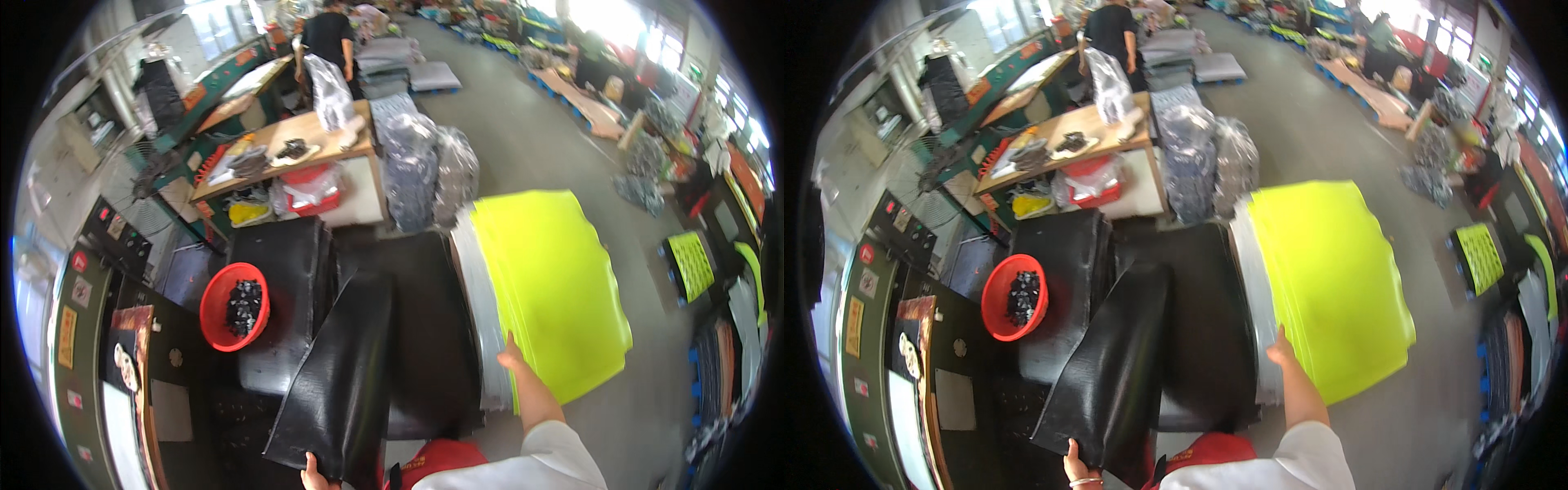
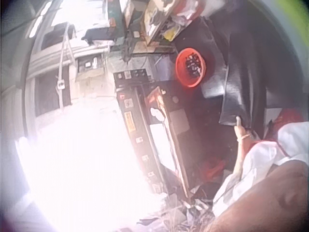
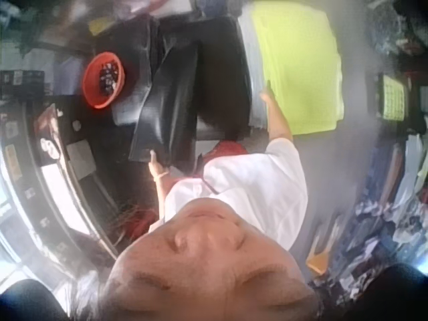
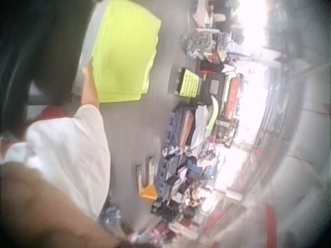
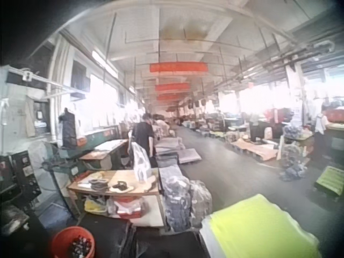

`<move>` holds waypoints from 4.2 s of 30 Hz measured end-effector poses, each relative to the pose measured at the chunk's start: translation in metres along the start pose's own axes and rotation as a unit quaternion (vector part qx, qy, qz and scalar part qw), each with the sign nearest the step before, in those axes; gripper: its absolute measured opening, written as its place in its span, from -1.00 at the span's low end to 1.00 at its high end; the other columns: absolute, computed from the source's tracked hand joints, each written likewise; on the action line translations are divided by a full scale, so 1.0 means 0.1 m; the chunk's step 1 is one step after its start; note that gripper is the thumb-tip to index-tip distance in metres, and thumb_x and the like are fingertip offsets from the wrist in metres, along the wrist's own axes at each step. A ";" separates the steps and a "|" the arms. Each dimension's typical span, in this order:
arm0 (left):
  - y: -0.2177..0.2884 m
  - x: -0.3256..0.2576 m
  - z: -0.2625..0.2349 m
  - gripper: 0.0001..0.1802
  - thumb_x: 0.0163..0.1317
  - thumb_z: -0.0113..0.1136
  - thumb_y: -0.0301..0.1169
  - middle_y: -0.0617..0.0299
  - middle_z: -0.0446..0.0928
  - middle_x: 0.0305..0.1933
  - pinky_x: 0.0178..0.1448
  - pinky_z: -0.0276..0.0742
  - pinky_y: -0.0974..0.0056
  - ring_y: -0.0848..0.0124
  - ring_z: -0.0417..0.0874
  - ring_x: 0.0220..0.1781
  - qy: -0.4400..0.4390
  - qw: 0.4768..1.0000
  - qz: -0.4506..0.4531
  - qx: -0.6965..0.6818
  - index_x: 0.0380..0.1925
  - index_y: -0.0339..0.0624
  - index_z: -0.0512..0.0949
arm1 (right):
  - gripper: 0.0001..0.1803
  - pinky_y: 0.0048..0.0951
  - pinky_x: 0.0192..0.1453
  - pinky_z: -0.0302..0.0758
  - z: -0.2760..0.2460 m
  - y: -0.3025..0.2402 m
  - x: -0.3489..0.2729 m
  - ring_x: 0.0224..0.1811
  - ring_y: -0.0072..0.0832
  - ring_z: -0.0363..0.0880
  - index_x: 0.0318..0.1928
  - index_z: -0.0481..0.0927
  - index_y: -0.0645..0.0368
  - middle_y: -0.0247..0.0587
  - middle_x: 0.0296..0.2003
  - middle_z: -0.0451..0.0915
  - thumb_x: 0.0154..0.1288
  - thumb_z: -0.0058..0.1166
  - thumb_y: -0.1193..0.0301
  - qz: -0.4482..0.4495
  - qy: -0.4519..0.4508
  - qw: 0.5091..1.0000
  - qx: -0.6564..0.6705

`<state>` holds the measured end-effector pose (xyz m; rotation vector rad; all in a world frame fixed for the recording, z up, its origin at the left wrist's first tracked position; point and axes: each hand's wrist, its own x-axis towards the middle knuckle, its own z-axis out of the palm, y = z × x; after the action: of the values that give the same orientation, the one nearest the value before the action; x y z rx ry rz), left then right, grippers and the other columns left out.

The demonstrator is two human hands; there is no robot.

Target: The person places black rubber sheets on a die-cutting machine, presses down with a white plastic tool, and removes the cut pieces. They repeat this cycle, stacking the finished parts and placing them into a plastic bag on the table.

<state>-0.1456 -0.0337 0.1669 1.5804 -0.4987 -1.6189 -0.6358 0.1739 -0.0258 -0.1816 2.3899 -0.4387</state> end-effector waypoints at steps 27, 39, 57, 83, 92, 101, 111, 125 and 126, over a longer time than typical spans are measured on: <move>1.59 -1.40 -2.94 -0.53 0.20 0.33 -0.32 -0.10 0.56 -0.01 0.09 0.55 0.21 0.28 0.58 -0.07 0.231 0.915 0.330 -0.023 -0.01 -0.43 0.47 | -0.13 0.07 0.36 0.23 3.02 -1.70 -4.32 0.35 0.06 0.25 0.35 0.13 0.14 0.33 0.37 0.05 0.27 -0.06 -0.23 0.122 -0.536 0.783 0.291; 2.57 -0.74 -3.20 -0.21 0.17 0.34 -0.15 -0.16 0.49 0.10 0.10 0.49 0.15 0.20 0.56 0.00 0.184 0.798 0.504 0.276 0.28 -0.24 0.20 | -0.31 -0.37 -0.28 0.58 3.66 -2.27 -3.84 -0.34 -0.25 0.61 0.23 0.31 0.13 0.07 -0.15 0.55 0.29 0.04 -0.08 -0.010 -0.474 0.846 0.246; 3.03 0.39 -1.71 -0.38 0.24 0.20 -0.10 -0.10 0.52 0.00 0.02 0.53 0.16 0.24 0.58 -0.08 -0.084 0.772 0.563 0.284 0.15 -0.24 0.29 | -0.49 -0.28 -0.19 0.59 3.49 -2.31 -3.88 -0.22 -0.27 0.64 0.17 0.41 0.08 0.01 -0.07 0.59 0.27 0.02 0.13 -0.016 -0.337 0.836 0.434; 3.76 0.18 -3.35 -0.52 0.35 0.00 -0.03 0.00 0.57 -0.15 -0.09 0.58 0.19 0.29 0.62 -0.18 0.349 0.688 0.597 0.223 -0.03 -0.25 0.42 | -0.08 -0.30 0.29 0.34 2.76 -2.71 -3.44 0.23 -0.28 0.36 0.38 0.15 0.22 0.03 0.24 0.34 0.03 0.33 0.33 -0.381 -0.057 0.849 0.361; 2.96 -1.13 -5.28 -0.52 0.39 -0.07 0.00 0.03 0.59 -0.21 -0.13 0.60 0.20 0.30 0.64 -0.22 0.731 0.512 0.442 0.087 -0.09 -0.25 0.47 | -0.44 -0.23 0.17 0.46 3.87 -4.62 -3.68 0.02 -0.25 0.53 0.16 0.43 0.16 -0.04 -0.01 0.53 0.24 0.09 0.12 -0.375 -0.356 0.747 0.419; 4.65 0.40 -6.60 -0.49 0.43 -0.14 0.02 0.06 0.60 -0.26 -0.17 0.62 0.20 0.32 0.65 -0.26 0.734 0.481 0.465 0.121 -0.16 -0.25 0.51 | -0.69 -0.33 -0.02 0.53 5.22 -5.70 -5.20 -0.20 -0.38 0.65 -0.09 0.62 0.26 -0.01 -0.27 0.67 0.25 0.10 0.31 -0.670 -0.312 0.630 0.240; 5.92 2.41 -6.84 -0.61 0.45 -0.10 -0.15 0.25 0.53 -0.46 -0.54 0.33 0.45 0.60 0.47 -0.57 0.186 0.843 0.472 0.178 -0.27 -0.25 0.55 | -0.45 -0.23 -0.26 0.49 5.88 -7.09 -5.92 -0.35 -0.13 0.67 -0.43 0.66 0.22 0.07 -0.46 0.63 0.27 0.07 -0.09 -0.455 -0.166 0.874 0.050; 3.76 1.74 -6.79 -0.61 0.19 0.26 -0.45 0.05 0.67 -0.18 0.02 0.50 0.31 0.44 0.62 -0.12 0.501 0.802 0.258 0.199 -0.01 -0.45 0.54 | -0.56 -0.41 0.09 0.49 5.28 -7.44 -6.28 -0.08 -0.43 0.60 0.12 0.48 0.42 0.03 -0.08 0.63 0.20 0.14 0.59 -0.604 -0.286 0.740 0.075; 3.91 1.71 -6.78 -0.64 0.18 0.24 -0.47 0.02 0.67 -0.19 0.04 0.50 0.31 0.41 0.64 -0.13 0.488 0.815 0.266 0.163 -0.05 -0.45 0.56 | -0.56 -0.40 0.14 0.46 5.24 -7.68 -6.39 -0.02 -0.40 0.59 0.13 0.47 0.44 0.06 -0.05 0.62 0.22 0.11 0.59 -0.622 -0.273 0.733 0.039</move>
<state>0.6262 -0.2295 0.2558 2.0257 -0.5725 -0.1886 0.1994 -0.5236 0.2716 -1.6595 1.3392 -0.8987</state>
